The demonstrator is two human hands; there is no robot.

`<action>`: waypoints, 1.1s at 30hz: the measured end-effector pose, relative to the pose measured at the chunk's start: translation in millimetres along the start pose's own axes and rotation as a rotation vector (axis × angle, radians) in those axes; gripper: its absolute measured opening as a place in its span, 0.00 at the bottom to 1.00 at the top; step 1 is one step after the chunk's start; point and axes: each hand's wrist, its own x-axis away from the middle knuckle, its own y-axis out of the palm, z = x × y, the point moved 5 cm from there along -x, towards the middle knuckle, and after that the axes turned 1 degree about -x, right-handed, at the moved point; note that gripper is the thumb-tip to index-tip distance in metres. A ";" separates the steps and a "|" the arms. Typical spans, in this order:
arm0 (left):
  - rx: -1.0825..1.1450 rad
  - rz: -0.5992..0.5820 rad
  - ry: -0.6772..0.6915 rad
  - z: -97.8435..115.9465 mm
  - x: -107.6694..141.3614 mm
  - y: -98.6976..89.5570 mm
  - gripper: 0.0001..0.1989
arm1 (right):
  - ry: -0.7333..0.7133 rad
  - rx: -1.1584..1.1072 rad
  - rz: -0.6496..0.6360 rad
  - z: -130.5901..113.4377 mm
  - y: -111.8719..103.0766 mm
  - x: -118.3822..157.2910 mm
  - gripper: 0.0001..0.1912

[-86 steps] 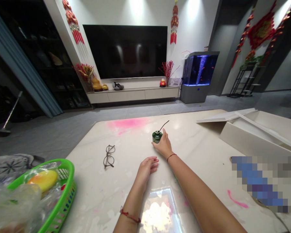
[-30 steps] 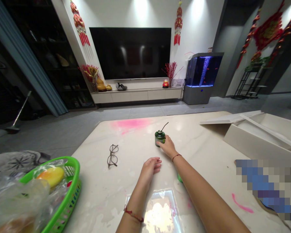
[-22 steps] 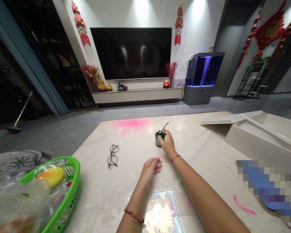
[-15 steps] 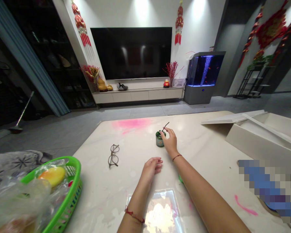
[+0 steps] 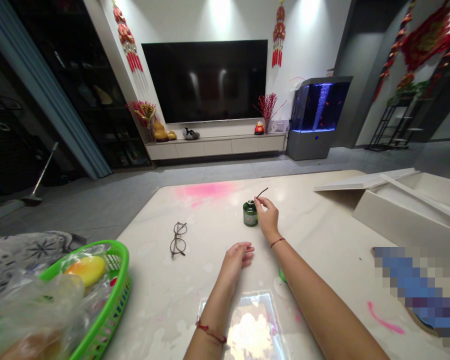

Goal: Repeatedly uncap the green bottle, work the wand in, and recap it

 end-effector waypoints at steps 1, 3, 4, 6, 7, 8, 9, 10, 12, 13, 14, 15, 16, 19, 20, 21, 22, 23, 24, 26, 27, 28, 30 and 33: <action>-0.001 0.000 0.002 0.1 0.2 0.2 0.10 | 0.019 -0.015 0.001 0.8 0.1 -0.1 0.14; -0.005 0.000 0.004 0.3 0.8 0.4 0.10 | 0.058 -0.056 -0.002 2.6 0.6 -0.4 0.14; -0.006 0.002 0.002 0.3 1.1 0.4 0.10 | 0.075 -0.080 -0.005 3.5 1.1 -0.6 0.14; -0.009 0.003 0.004 0.8 2.0 0.5 0.10 | 0.098 -0.122 -0.009 5.0 2.1 -1.0 0.14; -0.011 0.004 0.005 1.0 2.4 0.5 0.10 | 0.105 -0.138 -0.008 5.6 2.5 -1.3 0.14; -0.014 0.005 0.007 1.3 2.8 0.5 0.10 | 0.111 -0.151 -0.006 6.1 2.7 -1.6 0.14; -0.015 0.004 0.009 1.6 3.0 0.6 0.10 | 0.116 -0.162 -0.003 6.7 2.9 -2.0 0.14; -0.016 0.004 0.013 1.9 3.2 0.7 0.10 | 0.123 -0.172 0.002 7.2 2.9 -2.5 0.15; -0.017 0.004 0.017 2.2 3.2 0.7 0.10 | 0.140 -0.186 0.011 8.5 2.8 -3.7 0.15; -0.017 0.004 0.017 2.2 3.1 0.8 0.10 | 0.151 -0.191 0.014 9.3 2.9 -4.5 0.15; -0.018 0.004 0.017 2.1 2.9 0.8 0.09 | 0.162 -0.195 0.012 10.1 3.1 -5.4 0.15; -0.019 0.005 0.015 2.0 2.8 0.9 0.09 | 0.174 -0.197 0.008 11.0 3.5 -6.6 0.15; -0.021 0.005 0.013 1.9 2.7 1.0 0.09 | 0.187 -0.197 0.000 11.9 4.0 -8.0 0.15; -0.026 0.003 0.014 2.0 2.9 1.8 0.09 | 0.218 -0.165 -0.034 14.6 5.9 -13.9 0.14; -0.028 0.003 0.016 2.2 3.1 2.1 0.09 | 0.227 -0.135 -0.048 15.4 6.5 -16.2 0.14; -0.032 0.003 0.017 2.4 3.2 2.3 0.09 | 0.236 -0.097 -0.065 16.1 7.1 -18.7 0.13; -0.036 0.004 0.016 2.5 3.3 2.5 0.09 | 0.244 -0.058 -0.084 16.8 7.7 -21.1 0.13; -0.040 0.004 0.016 2.6 3.3 2.6 0.09 | 0.251 -0.024 -0.100 17.3 8.1 -23.3 0.13; -0.044 0.005 0.013 2.5 3.2 2.6 0.09 | 0.257 0.004 -0.113 17.8 8.4 -25.2 0.13; -0.050 0.007 0.007 2.3 2.9 2.5 0.10 | 0.265 0.033 -0.130 18.3 8.9 -28.3 0.12; -0.051 0.006 0.004 2.2 2.8 2.5 0.10 | 0.268 0.039 -0.137 18.5 9.1 -29.3 0.12; -0.051 0.005 0.002 2.1 2.8 2.5 0.10 | 0.269 0.047 -0.145 18.7 9.4 -30.1 0.12; -0.048 -0.001 0.005 2.1 3.0 2.6 0.11 | 0.269 0.061 -0.166 18.8 9.7 -31.0 0.11; -0.045 -0.007 0.017 2.4 3.4 2.8 0.11 | 0.258 0.078 -0.193 18.9 7.7 -31.7 0.10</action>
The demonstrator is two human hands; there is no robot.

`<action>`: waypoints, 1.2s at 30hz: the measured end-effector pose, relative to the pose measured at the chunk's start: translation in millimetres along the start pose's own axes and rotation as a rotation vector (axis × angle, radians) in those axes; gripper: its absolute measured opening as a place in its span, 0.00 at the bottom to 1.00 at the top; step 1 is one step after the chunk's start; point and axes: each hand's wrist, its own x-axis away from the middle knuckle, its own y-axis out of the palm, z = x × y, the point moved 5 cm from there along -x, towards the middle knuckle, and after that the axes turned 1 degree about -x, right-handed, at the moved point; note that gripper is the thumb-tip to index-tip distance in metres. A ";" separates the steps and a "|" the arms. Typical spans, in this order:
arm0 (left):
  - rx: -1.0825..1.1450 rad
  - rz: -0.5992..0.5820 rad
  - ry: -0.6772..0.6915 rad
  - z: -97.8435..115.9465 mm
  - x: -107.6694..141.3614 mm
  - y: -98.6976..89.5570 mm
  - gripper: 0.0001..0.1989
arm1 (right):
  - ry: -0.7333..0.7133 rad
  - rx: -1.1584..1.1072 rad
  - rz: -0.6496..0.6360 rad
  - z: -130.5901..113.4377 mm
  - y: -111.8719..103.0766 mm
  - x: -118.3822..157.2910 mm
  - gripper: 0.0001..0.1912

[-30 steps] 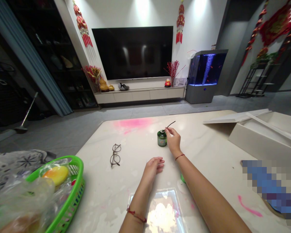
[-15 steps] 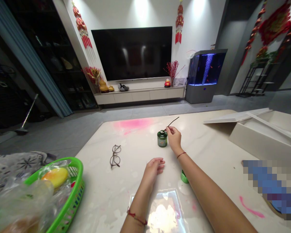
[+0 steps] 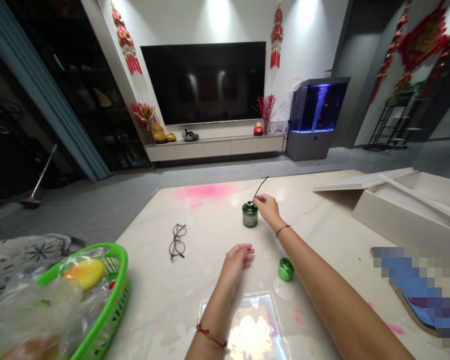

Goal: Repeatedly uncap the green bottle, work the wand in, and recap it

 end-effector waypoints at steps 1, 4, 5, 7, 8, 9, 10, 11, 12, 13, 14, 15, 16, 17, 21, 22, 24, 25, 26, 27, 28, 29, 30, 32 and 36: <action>-0.001 0.002 0.001 0.0 0.0 -0.1 0.11 | -0.003 0.008 -0.003 0.3 -1.9 0.3 0.10; 0.001 0.004 -0.003 -0.2 -0.2 -0.5 0.10 | -0.003 0.036 0.005 1.4 -12.4 3.1 0.11; 0.005 0.004 -0.004 -0.2 -0.4 -0.6 0.10 | -0.002 0.046 0.008 1.5 -17.1 5.0 0.11; 0.014 0.003 0.000 0.0 -0.6 -0.5 0.09 | -0.001 0.064 0.005 0.9 -27.4 10.7 0.11; 0.017 0.004 0.002 0.2 -0.6 -0.3 0.09 | -0.001 0.071 -0.003 0.0 -32.7 14.5 0.10; 0.019 0.004 0.005 0.2 -0.6 0.0 0.09 | -0.001 0.077 -0.014 -1.3 -38.0 18.9 0.09; 0.015 0.003 0.013 0.4 -0.7 0.5 0.09 | -0.001 0.084 -0.028 -2.8 -43.2 23.9 0.09; 0.004 0.002 0.025 0.7 -0.8 1.0 0.10 | 0.000 0.095 -0.042 -4.4 -48.4 29.5 0.08; -0.010 0.001 0.039 1.1 -0.8 1.5 0.10 | -0.001 0.112 -0.052 -6.1 -53.6 35.6 0.08; -0.027 0.000 0.054 1.4 -0.9 1.9 0.10 | -0.008 0.152 -0.063 -8.0 -58.6 42.2 0.08; -0.037 -0.003 0.064 1.5 -0.8 2.3 0.10 | -0.029 0.195 -0.066 -10.4 -63.6 49.3 0.09; -0.055 0.003 0.082 2.1 -0.7 2.1 0.11 | -0.059 0.239 -0.062 -13.2 -68.4 56.8 0.11; -0.091 0.024 0.119 3.8 -0.1 1.0 0.13 | -0.089 0.281 -0.050 -16.0 -73.0 64.7 0.13; -0.136 0.055 0.166 6.4 0.8 -0.6 0.15 | -0.120 0.316 -0.037 -19.0 -77.1 72.8 0.14; -0.460 0.270 0.468 26.3 12.7 -7.0 0.24 | -0.234 0.382 -0.063 -35.6 -82.5 102.2 0.20; -0.490 0.285 0.489 29.4 15.5 -7.1 0.25 | -0.253 0.397 -0.089 -40.7 -81.5 107.1 0.22; -0.495 0.283 0.506 35.3 20.2 -6.7 0.27 | -0.221 0.328 -0.160 -48.3 -78.7 111.9 0.26; -0.478 0.268 0.514 38.6 22.2 -6.5 0.28 | -0.159 0.237 -0.222 -49.7 -76.5 112.2 0.28; -0.450 0.252 0.520 42.1 24.0 -6.7 0.29 | -0.081 0.127 -0.315 -49.6 -72.9 112.1 0.29; -0.407 0.205 0.504 44.4 24.6 -6.5 0.31 | -0.011 0.023 -0.402 -49.3 -69.6 112.0 0.30; -0.327 0.142 0.459 45.1 24.2 -6.5 0.32 | 0.051 -0.091 -0.493 -48.9 -66.4 112.2 0.30; -0.236 0.019 0.366 42.9 22.6 -3.8 0.31 | 0.096 -0.202 -0.571 -48.8 -64.0 112.6 0.30; -0.142 -0.104 0.290 41.0 22.0 -0.4 0.31 | 0.117 -0.287 -0.627 -48.8 -62.6 112.9 0.30; -0.058 -0.195 0.245 39.9 22.1 1.9 0.31 | 0.101 -0.298 -0.641 -47.4 -62.6 112.6 0.31; -0.510 0.055 0.485 44.1 24.8 -1.1 0.29 | -0.029 0.057 -0.416 -43.3 -64.6 113.1 0.30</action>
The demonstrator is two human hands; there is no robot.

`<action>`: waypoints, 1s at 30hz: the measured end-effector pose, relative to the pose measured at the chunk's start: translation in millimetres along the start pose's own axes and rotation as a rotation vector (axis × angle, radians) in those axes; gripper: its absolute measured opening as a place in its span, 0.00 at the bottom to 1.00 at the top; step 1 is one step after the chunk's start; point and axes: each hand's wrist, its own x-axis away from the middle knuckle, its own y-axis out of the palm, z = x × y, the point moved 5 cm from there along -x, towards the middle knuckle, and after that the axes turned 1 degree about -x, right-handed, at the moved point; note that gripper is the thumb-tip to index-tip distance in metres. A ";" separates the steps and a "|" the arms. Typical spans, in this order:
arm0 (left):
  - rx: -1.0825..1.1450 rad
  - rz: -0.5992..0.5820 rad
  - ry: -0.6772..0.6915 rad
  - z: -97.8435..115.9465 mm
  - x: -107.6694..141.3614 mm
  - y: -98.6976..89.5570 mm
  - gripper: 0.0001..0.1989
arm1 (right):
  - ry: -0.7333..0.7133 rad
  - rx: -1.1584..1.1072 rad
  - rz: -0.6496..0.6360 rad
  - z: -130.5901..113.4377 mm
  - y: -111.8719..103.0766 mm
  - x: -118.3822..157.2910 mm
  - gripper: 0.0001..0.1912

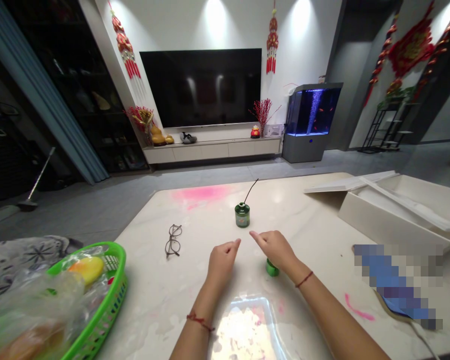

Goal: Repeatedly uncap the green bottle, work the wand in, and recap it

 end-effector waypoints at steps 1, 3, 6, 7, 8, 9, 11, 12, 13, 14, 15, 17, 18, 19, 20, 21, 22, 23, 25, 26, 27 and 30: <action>-0.146 0.048 0.073 3.0 1.2 -0.5 0.26 | -0.033 0.125 0.064 -0.9 0.3 1.1 0.29; -0.337 0.090 0.127 5.5 3.2 -1.0 0.19 | -0.122 0.436 0.122 -3.3 3.9 3.7 0.24; -0.411 0.082 0.097 4.4 3.6 -4.9 0.14 | -0.184 0.897 0.044 2.0 12.6 6.3 0.15; -0.420 0.075 0.071 3.0 3.3 -6.5 0.20 | -0.170 0.992 0.003 6.2 13.9 6.7 0.21; -0.429 0.069 0.046 1.2 2.9 -7.7 0.25 | -0.152 1.064 -0.027 9.9 14.2 7.2 0.29; -0.437 0.064 0.025 -0.6 2.4 -8.3 0.28 | -0.139 1.115 -0.046 12.7 13.8 7.5 0.35; -0.437 0.052 0.009 -3.9 1.9 -7.6 0.31 | -0.128 1.168 -0.054 14.7 12.0 8.0 0.41; -0.428 0.045 0.013 -5.2 1.8 -6.4 0.31 | -0.128 1.180 -0.049 14.3 10.9 8.1 0.42; -0.420 0.041 0.020 -6.2 1.9 -5.2 0.32 | -0.128 1.188 -0.041 13.3 9.9 8.1 0.42; -0.414 0.034 0.031 -6.7 2.0 -3.8 0.32 | -0.129 1.192 -0.032 12.1 8.9 7.9 0.42; -0.416 0.027 0.043 -7.0 2.3 -2.7 0.32 | -0.129 1.191 -0.022 10.7 8.0 7.6 0.41; -0.446 0.011 0.060 -6.8 3.0 -1.1 0.35 | -0.130 1.161 0.000 8.4 6.1 6.7 0.37; -0.472 -0.006 0.071 -6.4 3.5 -0.3 0.36 | -0.128 1.125 0.015 7.5 4.8 6.2 0.33; -0.502 -0.023 0.083 -5.8 3.9 0.5 0.36 | -0.123 1.075 0.031 7.2 3.2 5.6 0.27; -0.533 -0.037 0.098 -5.0 4.4 1.0 0.35 | -0.117 1.018 0.046 7.2 1.4 5.2 0.22; -0.561 -0.046 0.119 -4.1 4.8 1.4 0.32 | -0.112 0.962 0.056 7.6 -0.2 4.8 0.16; -0.583 -0.052 0.144 -3.1 5.3 1.7 0.27 | -0.108 0.914 0.064 8.2 -1.8 4.7 0.13; -0.598 -0.052 0.168 -2.3 5.7 1.7 0.20 | -0.104 0.880 0.067 9.0 -3.1 4.9 0.10; -0.613 -0.041 0.198 -1.8 6.2 0.8 0.12 | -0.094 0.854 0.067 10.6 -5.1 5.8 0.09; -0.617 -0.036 0.206 -2.1 6.3 0.2 0.12 | -0.088 0.855 0.064 11.1 -5.6 6.5 0.08; -0.620 -0.030 0.208 -2.6 6.4 -0.5 0.12 | -0.082 0.859 0.057 11.4 -5.8 7.1 0.08; -0.621 -0.027 0.207 -3.6 6.4 -1.9 0.12 | -0.077 0.883 0.031 10.8 -3.9 7.5 0.12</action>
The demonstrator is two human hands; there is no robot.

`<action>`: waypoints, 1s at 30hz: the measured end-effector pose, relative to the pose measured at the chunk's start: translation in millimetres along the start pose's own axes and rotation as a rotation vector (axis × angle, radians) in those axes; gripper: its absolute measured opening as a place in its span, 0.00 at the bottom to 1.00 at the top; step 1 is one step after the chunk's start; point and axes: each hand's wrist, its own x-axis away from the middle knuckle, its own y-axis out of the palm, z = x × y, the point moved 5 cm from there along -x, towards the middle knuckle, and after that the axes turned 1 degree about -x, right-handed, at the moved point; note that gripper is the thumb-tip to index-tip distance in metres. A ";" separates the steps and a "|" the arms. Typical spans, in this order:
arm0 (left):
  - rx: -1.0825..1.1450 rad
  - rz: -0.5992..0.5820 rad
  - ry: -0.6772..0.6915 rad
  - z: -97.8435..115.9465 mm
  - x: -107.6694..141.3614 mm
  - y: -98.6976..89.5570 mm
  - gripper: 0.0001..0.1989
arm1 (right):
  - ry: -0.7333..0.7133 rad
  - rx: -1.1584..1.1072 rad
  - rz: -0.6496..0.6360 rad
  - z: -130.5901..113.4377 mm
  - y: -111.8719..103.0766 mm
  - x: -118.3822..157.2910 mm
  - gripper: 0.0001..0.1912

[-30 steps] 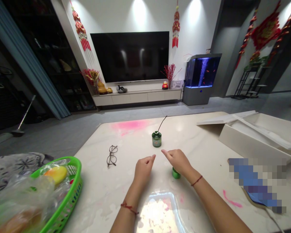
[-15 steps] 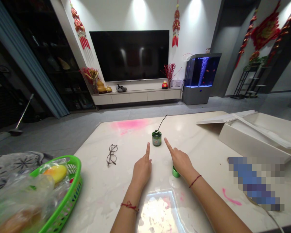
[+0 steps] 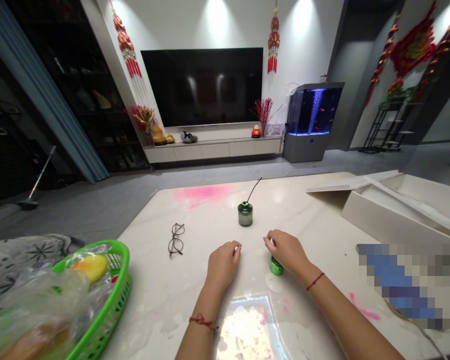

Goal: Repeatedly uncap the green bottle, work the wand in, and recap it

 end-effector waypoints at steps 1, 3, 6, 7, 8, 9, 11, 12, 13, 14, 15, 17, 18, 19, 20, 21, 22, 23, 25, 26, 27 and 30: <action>0.002 -0.007 0.001 0.0 0.0 0.1 0.12 | 0.001 0.010 -0.007 -0.7 0.4 -0.7 0.13; -0.005 -0.030 -0.006 0.0 0.0 0.6 0.12 | 0.010 0.023 -0.019 -1.5 1.7 -3.6 0.15; -0.054 -0.066 -0.020 0.6 -0.3 1.0 0.13 | 0.022 -0.019 -0.033 0.1 5.8 -10.9 0.15; -0.072 -0.073 -0.022 0.9 -0.5 0.8 0.13 | 0.022 -0.051 -0.034 1.3 7.7 -14.4 0.14; -0.086 -0.079 -0.022 1.1 -0.6 0.6 0.13 | 0.021 -0.089 -0.033 2.7 9.9 -18.5 0.12; -0.094 -0.086 -0.023 1.3 -0.7 0.5 0.14 | 0.020 -0.130 -0.030 4.1 12.3 -23.4 0.11; -0.100 -0.097 -0.029 0.9 -0.9 0.3 0.14 | 0.023 -0.219 -0.020 6.8 17.6 -36.0 0.10; -0.099 -0.100 -0.029 0.6 -1.0 0.3 0.14 | 0.034 -0.270 -0.011 8.0 20.1 -43.6 0.11; -0.097 -0.099 -0.028 0.2 -1.2 0.1 0.14 | 0.053 -0.321 -0.003 9.1 22.6 -51.9 0.12; -0.096 -0.096 -0.027 -0.2 -1.3 0.0 0.14 | 0.076 -0.372 0.008 9.8 24.7 -60.7 0.14; -0.094 -0.091 -0.026 -0.7 -1.4 -0.1 0.14 | 0.098 -0.420 0.020 10.0 26.4 -69.6 0.16; -0.092 -0.086 -0.025 -1.6 -1.4 0.0 0.14 | 0.127 -0.483 0.037 8.9 28.3 -86.9 0.16; -0.089 -0.086 -0.024 -1.8 -1.3 0.2 0.14 | 0.134 -0.499 0.037 8.0 28.9 -94.8 0.16; -0.086 -0.086 -0.025 -1.9 -1.1 0.4 0.14 | 0.143 -0.508 0.039 7.5 29.1 -101.8 0.17; -0.082 -0.085 -0.024 -1.9 -1.0 0.6 0.14 | 0.157 -0.514 0.034 7.4 29.5 -107.9 0.18; -0.079 -0.084 -0.024 -1.8 -0.9 0.8 0.14 | 0.174 -0.528 0.016 7.7 30.8 -113.0 0.20; -0.075 -0.085 -0.023 -1.8 -0.9 1.1 0.14 | 0.193 -0.553 -0.024 7.9 33.4 -116.9 0.23; -0.070 -0.087 -0.023 -2.0 -1.1 1.6 0.15 | 0.208 -0.581 -0.070 7.9 36.6 -119.9 0.27; -0.063 -0.098 -0.031 -3.5 -2.0 2.7 0.15 | 0.217 -0.624 -0.151 5.9 43.6 -123.4 0.33; -0.061 -0.104 -0.040 -4.8 -2.6 3.4 0.14 | 0.211 -0.631 -0.174 4.0 46.8 -124.4 0.35; -0.061 -0.109 -0.051 -6.3 -3.3 4.0 0.14 | 0.205 -0.627 -0.184 1.9 49.7 -125.2 0.35; -0.054 -0.118 -0.072 -9.9 -4.8 5.4 0.14 | 0.213 -0.575 -0.156 -4.0 56.6 -126.3 0.33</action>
